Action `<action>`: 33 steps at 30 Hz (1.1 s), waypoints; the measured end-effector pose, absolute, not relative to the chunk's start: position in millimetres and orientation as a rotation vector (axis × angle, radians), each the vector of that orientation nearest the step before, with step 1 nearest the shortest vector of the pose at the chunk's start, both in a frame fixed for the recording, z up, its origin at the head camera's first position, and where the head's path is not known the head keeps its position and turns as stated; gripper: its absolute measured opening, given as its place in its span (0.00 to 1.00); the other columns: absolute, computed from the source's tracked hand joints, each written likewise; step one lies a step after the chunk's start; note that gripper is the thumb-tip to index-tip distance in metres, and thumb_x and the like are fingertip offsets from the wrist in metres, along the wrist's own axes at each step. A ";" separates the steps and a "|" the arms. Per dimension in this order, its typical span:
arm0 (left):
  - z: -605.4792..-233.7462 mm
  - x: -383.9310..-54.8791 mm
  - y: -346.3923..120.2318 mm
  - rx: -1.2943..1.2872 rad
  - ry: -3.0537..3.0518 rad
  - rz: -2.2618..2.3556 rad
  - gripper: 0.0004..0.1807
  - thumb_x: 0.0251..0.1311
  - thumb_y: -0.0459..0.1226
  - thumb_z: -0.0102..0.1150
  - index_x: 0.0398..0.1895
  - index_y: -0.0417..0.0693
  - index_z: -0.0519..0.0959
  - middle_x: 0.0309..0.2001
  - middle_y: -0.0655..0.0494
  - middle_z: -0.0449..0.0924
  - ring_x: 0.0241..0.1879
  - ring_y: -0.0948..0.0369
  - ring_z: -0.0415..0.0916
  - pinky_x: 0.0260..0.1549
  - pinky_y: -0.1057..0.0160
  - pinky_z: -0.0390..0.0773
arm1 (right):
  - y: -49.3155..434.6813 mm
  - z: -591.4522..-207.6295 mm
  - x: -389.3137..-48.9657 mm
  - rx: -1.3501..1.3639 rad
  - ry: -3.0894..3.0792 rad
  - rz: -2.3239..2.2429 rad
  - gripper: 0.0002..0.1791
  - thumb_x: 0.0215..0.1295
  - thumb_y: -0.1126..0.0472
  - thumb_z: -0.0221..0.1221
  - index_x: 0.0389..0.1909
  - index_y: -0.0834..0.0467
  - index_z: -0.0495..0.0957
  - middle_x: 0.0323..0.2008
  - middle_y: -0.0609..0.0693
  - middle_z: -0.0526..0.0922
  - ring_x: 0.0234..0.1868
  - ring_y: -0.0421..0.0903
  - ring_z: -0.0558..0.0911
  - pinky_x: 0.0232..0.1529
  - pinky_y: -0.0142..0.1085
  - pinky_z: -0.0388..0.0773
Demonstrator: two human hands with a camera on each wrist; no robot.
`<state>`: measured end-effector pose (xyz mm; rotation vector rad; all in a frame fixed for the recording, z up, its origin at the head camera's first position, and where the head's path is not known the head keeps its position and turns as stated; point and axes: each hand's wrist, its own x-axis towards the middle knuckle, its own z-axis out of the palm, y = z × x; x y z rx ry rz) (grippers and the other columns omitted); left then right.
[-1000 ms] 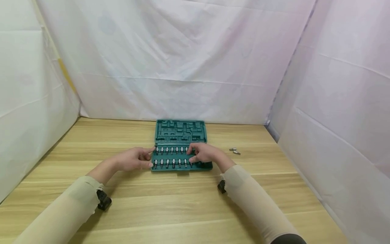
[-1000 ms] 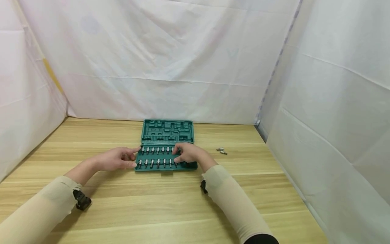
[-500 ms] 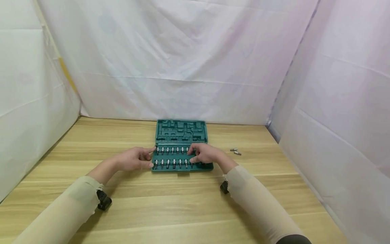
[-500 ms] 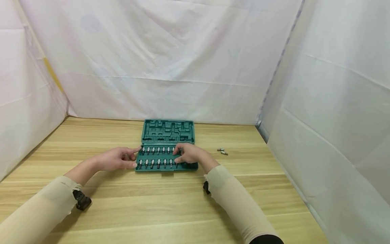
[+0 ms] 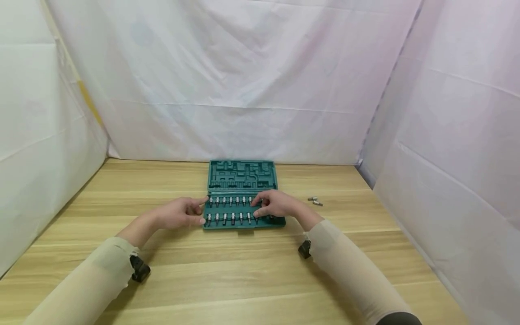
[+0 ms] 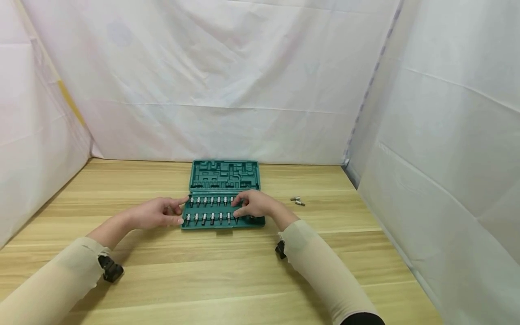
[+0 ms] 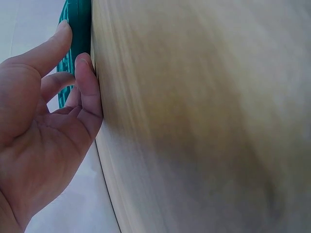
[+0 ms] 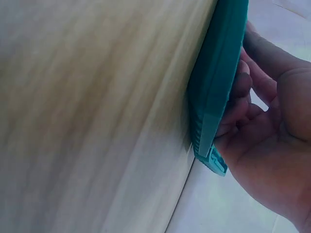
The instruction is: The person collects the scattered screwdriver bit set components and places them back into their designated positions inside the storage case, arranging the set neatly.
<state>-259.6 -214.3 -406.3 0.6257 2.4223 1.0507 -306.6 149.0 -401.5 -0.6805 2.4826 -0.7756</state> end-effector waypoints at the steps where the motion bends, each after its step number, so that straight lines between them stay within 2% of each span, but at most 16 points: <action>1: -405.8 -259.3 -214.3 0.624 2.423 1.051 0.46 0.75 0.42 0.70 0.88 0.40 0.56 0.56 0.42 0.83 0.43 0.57 0.80 0.42 0.59 0.84 | 150.8 -401.0 -306.5 -0.692 2.487 -0.778 0.17 0.78 0.47 0.68 0.63 0.46 0.85 0.35 0.47 0.82 0.29 0.43 0.72 0.40 0.40 0.74; 8: -405.8 -258.1 -214.1 0.628 2.429 1.051 0.46 0.76 0.42 0.69 0.88 0.40 0.57 0.56 0.42 0.83 0.41 0.57 0.80 0.41 0.59 0.83 | 175.5 -394.9 -305.7 -0.729 2.487 -0.896 0.18 0.82 0.46 0.63 0.64 0.48 0.86 0.46 0.46 0.88 0.42 0.45 0.83 0.47 0.43 0.82; 11: -406.2 -258.5 -213.9 0.634 2.429 1.052 0.45 0.76 0.42 0.69 0.88 0.40 0.57 0.55 0.42 0.83 0.40 0.57 0.80 0.40 0.59 0.83 | 191.7 -391.6 -306.0 -0.689 2.509 -0.969 0.18 0.81 0.46 0.64 0.63 0.49 0.87 0.50 0.48 0.89 0.46 0.46 0.83 0.48 0.43 0.82; 15: -406.8 -259.3 -214.5 0.641 2.429 1.050 0.45 0.76 0.42 0.69 0.88 0.39 0.57 0.55 0.42 0.83 0.41 0.57 0.80 0.41 0.60 0.83 | 217.2 -391.7 -310.0 -0.622 2.570 -1.030 0.18 0.80 0.45 0.65 0.60 0.49 0.88 0.52 0.48 0.89 0.47 0.48 0.82 0.46 0.43 0.81; 20: -407.9 -260.7 -215.6 0.645 2.438 1.041 0.46 0.76 0.42 0.69 0.88 0.39 0.57 0.55 0.42 0.83 0.41 0.57 0.79 0.41 0.60 0.83 | 250.5 -389.5 -311.6 -0.536 2.614 -1.054 0.21 0.80 0.44 0.65 0.61 0.53 0.88 0.57 0.50 0.89 0.53 0.48 0.85 0.51 0.42 0.83; 22: -408.1 -261.1 -215.7 0.644 2.440 1.038 0.46 0.76 0.42 0.69 0.88 0.40 0.57 0.55 0.42 0.83 0.41 0.57 0.79 0.40 0.60 0.83 | 264.2 -389.9 -311.7 -0.517 2.643 -1.033 0.22 0.80 0.44 0.65 0.62 0.55 0.87 0.57 0.51 0.89 0.53 0.48 0.84 0.52 0.41 0.82; 26: -408.6 -261.2 -215.8 0.645 2.434 1.036 0.46 0.76 0.43 0.69 0.88 0.41 0.56 0.56 0.42 0.83 0.42 0.58 0.80 0.42 0.59 0.83 | 292.5 -394.4 -314.3 -0.480 2.718 -0.972 0.20 0.80 0.45 0.65 0.61 0.54 0.88 0.51 0.51 0.89 0.47 0.48 0.83 0.48 0.41 0.81; 33: -408.4 -260.9 -215.2 0.644 2.413 1.048 0.46 0.77 0.42 0.68 0.89 0.41 0.55 0.56 0.42 0.83 0.42 0.57 0.80 0.42 0.58 0.83 | 328.3 -397.6 -313.7 -0.420 2.790 -0.918 0.13 0.77 0.56 0.67 0.56 0.54 0.90 0.43 0.52 0.89 0.43 0.47 0.82 0.45 0.40 0.79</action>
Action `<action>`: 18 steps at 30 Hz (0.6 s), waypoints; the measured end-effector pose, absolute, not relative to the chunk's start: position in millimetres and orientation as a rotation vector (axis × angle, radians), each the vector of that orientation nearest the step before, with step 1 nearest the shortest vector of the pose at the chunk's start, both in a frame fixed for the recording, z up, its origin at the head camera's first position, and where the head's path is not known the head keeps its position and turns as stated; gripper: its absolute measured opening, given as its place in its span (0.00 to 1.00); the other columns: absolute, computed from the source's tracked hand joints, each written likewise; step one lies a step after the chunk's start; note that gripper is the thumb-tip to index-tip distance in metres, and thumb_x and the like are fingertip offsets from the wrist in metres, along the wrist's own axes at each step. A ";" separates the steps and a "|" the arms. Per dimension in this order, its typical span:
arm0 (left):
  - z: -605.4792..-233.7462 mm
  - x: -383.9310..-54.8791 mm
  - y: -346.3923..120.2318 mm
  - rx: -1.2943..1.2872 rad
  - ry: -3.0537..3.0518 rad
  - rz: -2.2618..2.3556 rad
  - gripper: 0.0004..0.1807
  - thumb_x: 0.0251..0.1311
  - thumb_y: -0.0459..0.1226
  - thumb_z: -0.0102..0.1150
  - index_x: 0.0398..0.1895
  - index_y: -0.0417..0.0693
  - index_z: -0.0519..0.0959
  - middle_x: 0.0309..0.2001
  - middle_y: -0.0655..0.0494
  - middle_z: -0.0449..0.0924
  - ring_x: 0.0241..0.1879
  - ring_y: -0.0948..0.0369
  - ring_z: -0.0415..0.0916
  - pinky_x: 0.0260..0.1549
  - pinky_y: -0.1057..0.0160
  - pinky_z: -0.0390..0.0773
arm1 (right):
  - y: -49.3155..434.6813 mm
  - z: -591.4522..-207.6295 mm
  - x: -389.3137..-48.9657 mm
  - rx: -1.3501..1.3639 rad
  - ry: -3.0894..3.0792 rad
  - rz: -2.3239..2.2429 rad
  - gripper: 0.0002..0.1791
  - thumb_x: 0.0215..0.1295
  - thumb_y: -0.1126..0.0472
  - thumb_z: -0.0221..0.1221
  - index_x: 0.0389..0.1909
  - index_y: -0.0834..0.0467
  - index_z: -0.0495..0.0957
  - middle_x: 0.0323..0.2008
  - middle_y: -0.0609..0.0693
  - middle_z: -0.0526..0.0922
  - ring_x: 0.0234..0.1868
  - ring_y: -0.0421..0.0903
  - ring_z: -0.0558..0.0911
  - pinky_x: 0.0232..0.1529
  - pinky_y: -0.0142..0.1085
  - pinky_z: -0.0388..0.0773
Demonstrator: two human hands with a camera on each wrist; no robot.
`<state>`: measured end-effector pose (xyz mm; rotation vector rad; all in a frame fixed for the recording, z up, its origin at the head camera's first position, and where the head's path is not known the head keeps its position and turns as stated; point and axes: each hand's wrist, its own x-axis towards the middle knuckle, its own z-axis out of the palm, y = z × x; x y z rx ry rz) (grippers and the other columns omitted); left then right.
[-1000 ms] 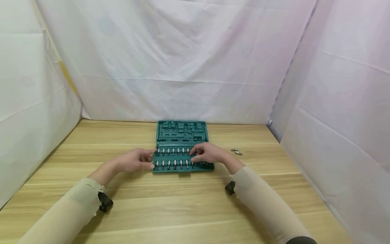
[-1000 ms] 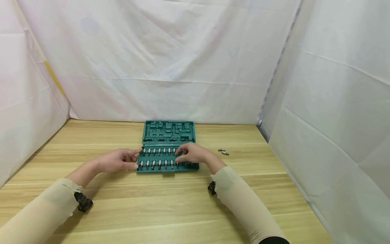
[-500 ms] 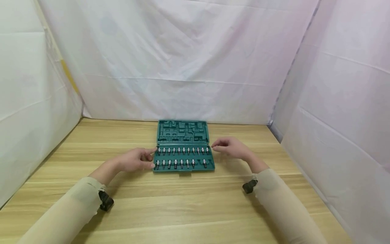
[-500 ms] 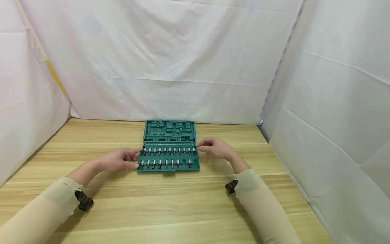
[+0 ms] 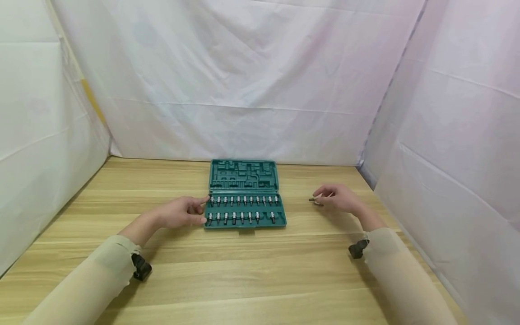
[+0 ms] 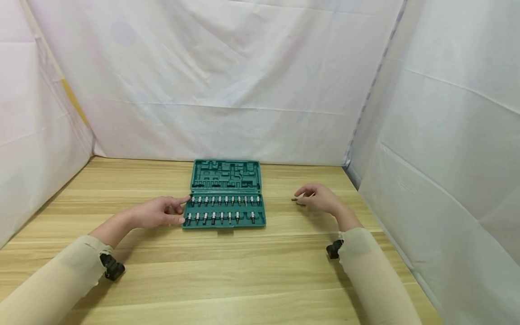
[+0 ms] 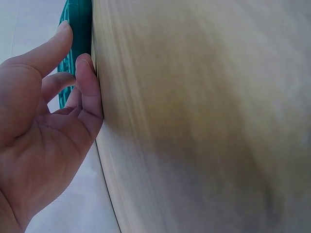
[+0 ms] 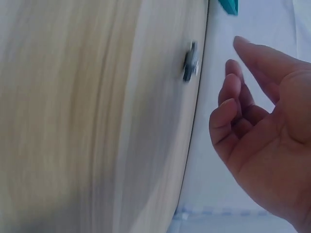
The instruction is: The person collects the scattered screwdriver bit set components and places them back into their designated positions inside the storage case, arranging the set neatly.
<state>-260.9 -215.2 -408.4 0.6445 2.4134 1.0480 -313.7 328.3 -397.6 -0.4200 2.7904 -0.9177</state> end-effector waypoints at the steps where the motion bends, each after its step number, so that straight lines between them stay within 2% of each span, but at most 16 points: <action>1: -408.2 -260.9 -215.3 0.642 2.415 1.049 0.46 0.76 0.42 0.69 0.89 0.41 0.55 0.56 0.42 0.83 0.42 0.57 0.80 0.42 0.58 0.83 | 331.3 -397.6 -313.3 -0.419 2.791 -0.906 0.12 0.77 0.57 0.67 0.55 0.55 0.90 0.42 0.53 0.89 0.43 0.47 0.81 0.46 0.40 0.78; 5: -407.6 -260.8 -215.4 0.636 2.421 1.047 0.47 0.76 0.43 0.69 0.89 0.42 0.55 0.56 0.42 0.83 0.41 0.57 0.79 0.41 0.59 0.82 | 338.4 -396.4 -311.0 -0.419 2.789 -0.828 0.10 0.76 0.59 0.68 0.53 0.56 0.91 0.44 0.53 0.91 0.44 0.47 0.80 0.46 0.39 0.76; 12: -407.7 -260.8 -215.5 0.645 2.406 1.052 0.47 0.77 0.43 0.68 0.89 0.41 0.55 0.56 0.42 0.84 0.42 0.57 0.80 0.42 0.57 0.83 | 338.8 -395.8 -311.2 -0.391 2.755 -0.791 0.12 0.77 0.59 0.67 0.57 0.56 0.89 0.45 0.54 0.90 0.45 0.48 0.81 0.47 0.40 0.77; 18: -406.5 -259.5 -216.0 0.627 2.402 1.060 0.47 0.76 0.43 0.69 0.89 0.41 0.55 0.56 0.42 0.84 0.42 0.57 0.81 0.43 0.58 0.84 | 337.7 -397.9 -314.2 -0.402 2.760 -0.775 0.12 0.76 0.59 0.68 0.56 0.55 0.89 0.45 0.54 0.90 0.45 0.48 0.81 0.48 0.39 0.77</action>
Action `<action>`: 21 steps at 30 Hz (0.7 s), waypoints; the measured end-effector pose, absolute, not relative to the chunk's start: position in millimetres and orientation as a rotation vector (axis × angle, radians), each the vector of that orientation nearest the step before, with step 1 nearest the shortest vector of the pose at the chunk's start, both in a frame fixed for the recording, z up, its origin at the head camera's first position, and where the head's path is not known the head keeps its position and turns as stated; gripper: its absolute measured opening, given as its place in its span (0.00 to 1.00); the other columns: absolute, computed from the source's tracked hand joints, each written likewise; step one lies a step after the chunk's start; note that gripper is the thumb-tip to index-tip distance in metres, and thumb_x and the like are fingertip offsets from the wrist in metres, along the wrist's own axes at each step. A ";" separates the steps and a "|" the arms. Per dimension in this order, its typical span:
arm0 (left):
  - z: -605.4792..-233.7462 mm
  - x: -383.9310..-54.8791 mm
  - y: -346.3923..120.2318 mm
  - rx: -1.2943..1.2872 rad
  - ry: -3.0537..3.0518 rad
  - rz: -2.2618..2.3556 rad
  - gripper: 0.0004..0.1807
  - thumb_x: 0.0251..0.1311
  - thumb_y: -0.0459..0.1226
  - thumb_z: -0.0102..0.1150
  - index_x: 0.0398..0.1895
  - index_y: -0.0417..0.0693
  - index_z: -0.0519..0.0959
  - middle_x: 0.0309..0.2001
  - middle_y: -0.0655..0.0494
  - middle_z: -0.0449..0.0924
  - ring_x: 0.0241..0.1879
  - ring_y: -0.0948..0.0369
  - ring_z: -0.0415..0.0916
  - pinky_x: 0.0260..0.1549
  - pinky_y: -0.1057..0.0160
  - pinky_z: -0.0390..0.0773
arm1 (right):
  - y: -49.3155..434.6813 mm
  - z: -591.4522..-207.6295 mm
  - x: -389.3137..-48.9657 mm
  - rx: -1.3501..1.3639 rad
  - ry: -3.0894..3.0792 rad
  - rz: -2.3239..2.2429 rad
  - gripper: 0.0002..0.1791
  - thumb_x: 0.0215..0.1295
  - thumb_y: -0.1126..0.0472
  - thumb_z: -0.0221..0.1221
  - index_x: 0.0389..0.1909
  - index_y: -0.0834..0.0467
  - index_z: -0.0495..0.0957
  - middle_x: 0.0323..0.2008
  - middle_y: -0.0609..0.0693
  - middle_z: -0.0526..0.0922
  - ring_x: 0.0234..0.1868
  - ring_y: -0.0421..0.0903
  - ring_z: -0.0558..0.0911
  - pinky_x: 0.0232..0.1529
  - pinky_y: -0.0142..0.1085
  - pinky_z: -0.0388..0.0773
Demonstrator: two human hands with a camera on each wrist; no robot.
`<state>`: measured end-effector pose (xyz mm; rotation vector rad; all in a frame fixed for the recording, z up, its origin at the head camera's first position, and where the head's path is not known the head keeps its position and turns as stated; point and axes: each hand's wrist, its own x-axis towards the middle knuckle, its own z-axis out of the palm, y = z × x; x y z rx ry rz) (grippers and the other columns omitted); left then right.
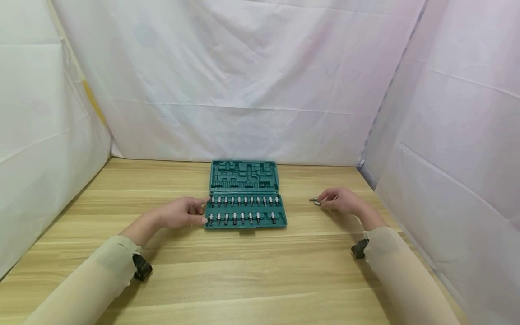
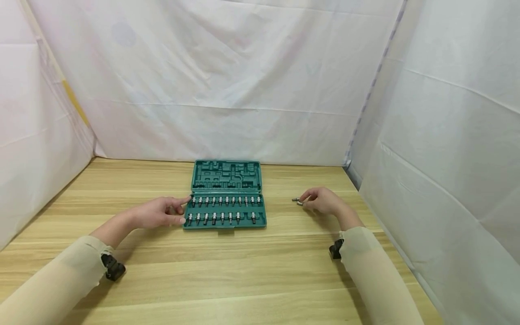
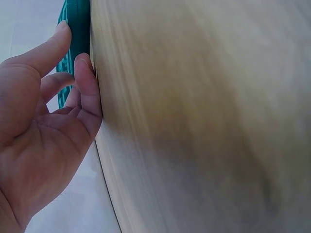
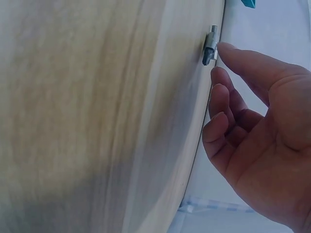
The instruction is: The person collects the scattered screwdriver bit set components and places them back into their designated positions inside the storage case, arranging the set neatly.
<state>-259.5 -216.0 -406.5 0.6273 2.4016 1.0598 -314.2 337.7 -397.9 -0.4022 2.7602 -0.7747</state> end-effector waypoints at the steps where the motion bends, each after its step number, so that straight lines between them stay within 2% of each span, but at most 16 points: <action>1: -406.5 -259.3 -215.9 0.626 2.403 1.060 0.47 0.76 0.43 0.69 0.89 0.41 0.55 0.56 0.43 0.84 0.42 0.57 0.80 0.42 0.58 0.83 | 337.7 -398.2 -314.6 -0.402 2.755 -0.775 0.12 0.76 0.59 0.68 0.55 0.56 0.89 0.45 0.54 0.90 0.45 0.47 0.81 0.47 0.39 0.77; 5: -407.1 -259.4 -216.1 0.640 2.417 1.058 0.46 0.76 0.42 0.69 0.88 0.40 0.55 0.55 0.42 0.84 0.41 0.57 0.80 0.41 0.60 0.83 | 336.7 -399.8 -315.5 -0.385 2.739 -0.774 0.11 0.75 0.60 0.69 0.54 0.56 0.89 0.45 0.54 0.90 0.44 0.47 0.81 0.47 0.39 0.77; 12: -408.9 -260.9 -216.0 0.646 2.424 1.058 0.46 0.76 0.42 0.69 0.88 0.39 0.56 0.55 0.43 0.84 0.40 0.57 0.79 0.40 0.61 0.82 | 332.8 -403.3 -313.3 -0.398 2.743 -0.726 0.07 0.74 0.58 0.70 0.48 0.56 0.91 0.48 0.51 0.93 0.49 0.45 0.81 0.55 0.41 0.76; 14: -408.8 -260.7 -215.9 0.643 2.425 1.054 0.46 0.76 0.42 0.70 0.88 0.40 0.57 0.55 0.43 0.84 0.40 0.58 0.79 0.40 0.61 0.82 | 331.6 -403.3 -312.1 -0.415 2.752 -0.727 0.07 0.75 0.57 0.70 0.47 0.55 0.91 0.49 0.50 0.92 0.48 0.45 0.80 0.54 0.42 0.76; 21: -408.1 -259.6 -216.5 0.641 2.435 1.042 0.46 0.76 0.42 0.69 0.88 0.41 0.56 0.55 0.43 0.83 0.41 0.57 0.79 0.41 0.60 0.81 | 320.5 -400.3 -308.2 -0.454 2.699 -0.851 0.10 0.78 0.55 0.67 0.52 0.53 0.90 0.51 0.50 0.91 0.49 0.45 0.82 0.54 0.41 0.77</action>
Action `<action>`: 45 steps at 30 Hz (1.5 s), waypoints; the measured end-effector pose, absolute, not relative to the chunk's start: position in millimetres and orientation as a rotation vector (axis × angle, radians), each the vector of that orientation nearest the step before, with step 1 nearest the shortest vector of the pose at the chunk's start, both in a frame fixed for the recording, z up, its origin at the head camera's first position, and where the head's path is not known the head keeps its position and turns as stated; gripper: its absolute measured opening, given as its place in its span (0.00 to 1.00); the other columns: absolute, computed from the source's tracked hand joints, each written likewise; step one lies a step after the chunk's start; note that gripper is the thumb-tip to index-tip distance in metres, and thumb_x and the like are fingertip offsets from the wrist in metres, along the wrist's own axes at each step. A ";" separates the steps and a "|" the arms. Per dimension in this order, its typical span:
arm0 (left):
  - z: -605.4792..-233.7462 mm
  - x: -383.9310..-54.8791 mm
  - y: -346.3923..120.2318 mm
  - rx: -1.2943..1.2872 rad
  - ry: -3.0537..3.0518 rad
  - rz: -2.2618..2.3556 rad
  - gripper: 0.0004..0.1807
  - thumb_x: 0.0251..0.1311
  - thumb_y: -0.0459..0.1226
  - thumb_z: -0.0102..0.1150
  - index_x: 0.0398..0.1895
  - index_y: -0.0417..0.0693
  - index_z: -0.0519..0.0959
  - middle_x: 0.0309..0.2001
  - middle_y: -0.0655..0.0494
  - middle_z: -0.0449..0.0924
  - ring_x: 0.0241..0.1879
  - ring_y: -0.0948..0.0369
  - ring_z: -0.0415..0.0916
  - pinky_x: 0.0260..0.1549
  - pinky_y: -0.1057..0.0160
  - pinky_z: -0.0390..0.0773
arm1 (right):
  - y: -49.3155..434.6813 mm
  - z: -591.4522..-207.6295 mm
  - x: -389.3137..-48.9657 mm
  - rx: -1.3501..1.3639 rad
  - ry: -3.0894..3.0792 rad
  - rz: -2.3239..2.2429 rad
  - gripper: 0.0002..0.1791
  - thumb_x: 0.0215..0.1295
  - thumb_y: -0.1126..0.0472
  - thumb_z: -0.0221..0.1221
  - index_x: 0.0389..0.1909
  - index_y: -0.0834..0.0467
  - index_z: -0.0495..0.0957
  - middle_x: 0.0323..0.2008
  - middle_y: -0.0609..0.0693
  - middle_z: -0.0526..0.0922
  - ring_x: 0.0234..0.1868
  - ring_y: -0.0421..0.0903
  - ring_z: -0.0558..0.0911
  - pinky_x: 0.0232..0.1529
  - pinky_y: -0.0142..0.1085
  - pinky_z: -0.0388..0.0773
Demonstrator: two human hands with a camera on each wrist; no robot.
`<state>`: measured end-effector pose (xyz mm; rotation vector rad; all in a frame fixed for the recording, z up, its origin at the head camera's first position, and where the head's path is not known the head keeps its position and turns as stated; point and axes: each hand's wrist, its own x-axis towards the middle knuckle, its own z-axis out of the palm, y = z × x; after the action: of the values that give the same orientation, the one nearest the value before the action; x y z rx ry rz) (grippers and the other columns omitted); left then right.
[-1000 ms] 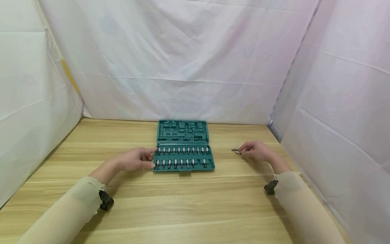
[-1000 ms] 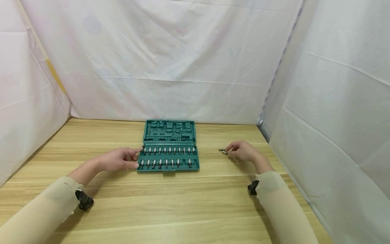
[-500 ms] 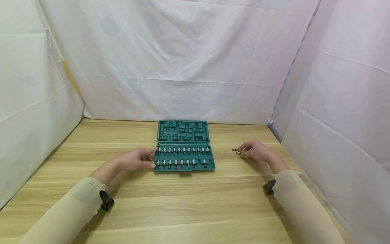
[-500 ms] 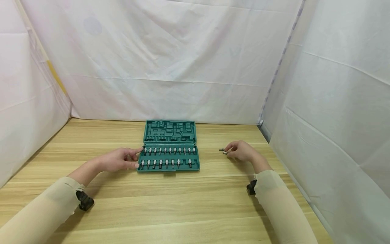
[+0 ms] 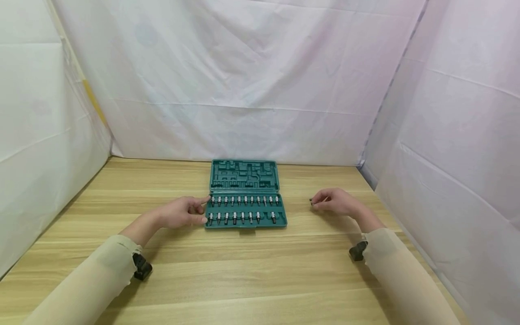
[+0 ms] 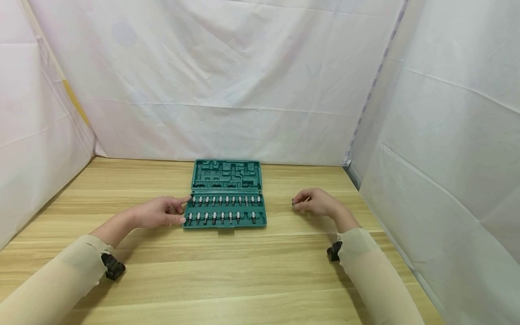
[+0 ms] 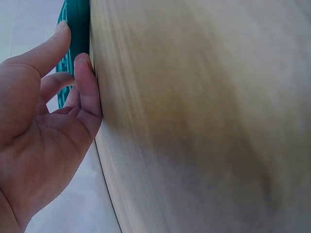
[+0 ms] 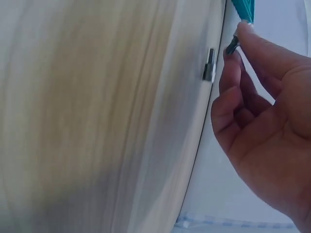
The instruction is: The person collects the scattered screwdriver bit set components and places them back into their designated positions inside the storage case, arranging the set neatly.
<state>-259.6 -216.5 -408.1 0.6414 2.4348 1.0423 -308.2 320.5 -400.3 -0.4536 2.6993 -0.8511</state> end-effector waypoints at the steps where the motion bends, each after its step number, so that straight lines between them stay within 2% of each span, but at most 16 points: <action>1: -408.0 -259.6 -216.4 0.643 2.434 1.042 0.46 0.76 0.42 0.69 0.88 0.40 0.56 0.55 0.43 0.83 0.41 0.57 0.79 0.41 0.60 0.82 | 318.0 -399.8 -307.5 -0.457 2.681 -0.872 0.11 0.78 0.54 0.67 0.53 0.53 0.89 0.51 0.50 0.91 0.49 0.45 0.82 0.55 0.40 0.78; 7: -408.6 -260.0 -215.4 0.633 2.414 1.058 0.46 0.76 0.42 0.69 0.88 0.41 0.56 0.55 0.43 0.83 0.41 0.57 0.79 0.41 0.60 0.83 | 301.3 -400.1 -304.8 -0.503 2.554 -1.040 0.15 0.79 0.55 0.66 0.59 0.58 0.85 0.50 0.57 0.90 0.48 0.48 0.84 0.49 0.38 0.82; 12: -407.4 -259.5 -215.5 0.643 2.420 1.047 0.46 0.76 0.42 0.69 0.88 0.40 0.56 0.55 0.43 0.83 0.41 0.57 0.79 0.41 0.60 0.82 | 287.4 -399.5 -301.3 -0.580 2.471 -1.150 0.19 0.83 0.59 0.62 0.69 0.59 0.81 0.56 0.60 0.89 0.54 0.53 0.87 0.56 0.44 0.87; 18: -405.5 -259.3 -215.6 0.649 2.424 1.045 0.46 0.76 0.42 0.68 0.88 0.39 0.55 0.54 0.43 0.83 0.39 0.57 0.78 0.40 0.61 0.80 | 274.7 -399.0 -298.0 -0.592 2.376 -1.249 0.21 0.83 0.62 0.61 0.71 0.62 0.80 0.56 0.62 0.88 0.54 0.52 0.88 0.57 0.43 0.89; 30: -408.2 -261.5 -216.3 0.649 2.433 1.033 0.46 0.76 0.43 0.69 0.88 0.40 0.56 0.56 0.43 0.84 0.40 0.58 0.79 0.41 0.60 0.82 | 253.4 -398.2 -295.2 -0.605 2.416 -1.254 0.22 0.78 0.55 0.68 0.65 0.63 0.83 0.46 0.54 0.88 0.45 0.56 0.87 0.51 0.46 0.89; 37: -407.7 -260.6 -215.8 0.646 2.434 1.030 0.46 0.76 0.43 0.69 0.88 0.40 0.56 0.56 0.43 0.84 0.40 0.58 0.79 0.41 0.59 0.81 | 244.0 -397.4 -293.9 -0.611 2.393 -1.271 0.20 0.80 0.59 0.66 0.66 0.62 0.82 0.51 0.59 0.90 0.46 0.53 0.87 0.50 0.46 0.89; 41: -407.3 -260.1 -215.5 0.642 2.433 1.030 0.46 0.76 0.43 0.68 0.88 0.40 0.55 0.56 0.43 0.84 0.40 0.58 0.79 0.41 0.59 0.81 | 238.8 -396.6 -294.2 -0.616 2.380 -1.269 0.18 0.80 0.60 0.65 0.64 0.61 0.83 0.54 0.58 0.90 0.46 0.51 0.87 0.50 0.46 0.88; 45: -406.9 -260.0 -215.2 0.642 2.440 1.027 0.46 0.77 0.43 0.68 0.89 0.41 0.56 0.56 0.43 0.84 0.40 0.58 0.79 0.42 0.59 0.81 | 232.1 -395.1 -295.2 -0.628 2.389 -1.233 0.14 0.79 0.58 0.67 0.61 0.56 0.85 0.53 0.54 0.91 0.47 0.52 0.88 0.50 0.48 0.87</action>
<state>-260.0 -215.2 -406.9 0.6420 2.4396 1.0269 -295.2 232.1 -395.1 -0.6280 2.3889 -1.2330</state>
